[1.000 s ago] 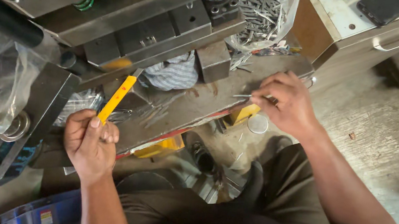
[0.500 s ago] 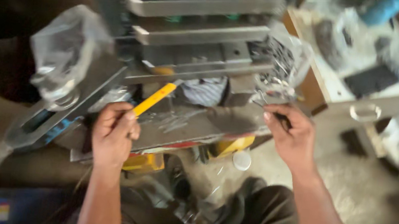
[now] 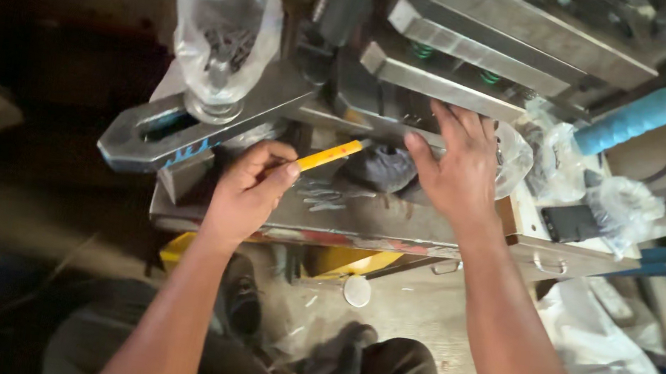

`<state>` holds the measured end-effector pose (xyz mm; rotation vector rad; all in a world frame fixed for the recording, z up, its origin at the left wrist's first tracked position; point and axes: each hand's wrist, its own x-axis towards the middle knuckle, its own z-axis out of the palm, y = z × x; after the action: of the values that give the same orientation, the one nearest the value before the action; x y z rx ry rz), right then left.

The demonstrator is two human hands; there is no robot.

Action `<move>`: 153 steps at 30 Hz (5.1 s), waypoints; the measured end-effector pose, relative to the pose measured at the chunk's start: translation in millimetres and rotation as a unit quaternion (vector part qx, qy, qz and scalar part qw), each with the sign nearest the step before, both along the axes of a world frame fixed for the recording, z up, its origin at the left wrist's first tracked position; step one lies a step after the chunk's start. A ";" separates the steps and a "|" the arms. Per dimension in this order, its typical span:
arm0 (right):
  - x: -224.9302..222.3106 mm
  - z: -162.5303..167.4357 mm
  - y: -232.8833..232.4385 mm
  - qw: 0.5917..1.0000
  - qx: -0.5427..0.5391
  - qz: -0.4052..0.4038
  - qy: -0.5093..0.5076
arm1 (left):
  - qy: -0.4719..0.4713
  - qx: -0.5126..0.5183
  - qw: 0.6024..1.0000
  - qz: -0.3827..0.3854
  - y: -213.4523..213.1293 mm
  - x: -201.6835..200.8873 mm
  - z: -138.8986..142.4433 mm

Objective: The person operates a manual press machine, repeatedly placing small metal pieces into the die and using a yellow plastic tool to assist with positioning and removal. The person works continuously, handling the metal pieces one at a time.

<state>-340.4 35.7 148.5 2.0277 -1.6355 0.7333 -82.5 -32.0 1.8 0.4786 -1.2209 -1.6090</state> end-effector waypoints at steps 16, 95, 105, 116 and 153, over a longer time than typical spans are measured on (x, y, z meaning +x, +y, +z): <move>12.2 -21.4 -43.7 0.973 0.135 -0.184 0.020 | -0.004 -0.042 0.999 -0.009 -3.1 6.9 1.6; -22.7 -23.1 -23.4 0.987 0.092 -0.126 0.029 | 0.016 -0.040 0.999 0.011 0.0 0.0 -3.0; -17.2 13.2 -41.0 0.971 0.238 -0.027 -0.022 | 0.080 0.019 0.997 -0.004 2.8 1.3 0.6; -24.0 25.1 -50.0 0.925 0.353 -0.135 -0.046 | 0.053 0.027 0.986 0.156 48.2 -7.7 40.9; -42.0 15.0 -44.4 0.971 0.236 -0.034 0.026 | 0.053 -0.006 0.960 0.275 70.2 -58.7 92.1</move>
<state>-382.4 -8.7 163.5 2.2611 -1.9810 0.2770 -141.2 38.2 93.8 0.6507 -0.9109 -1.1332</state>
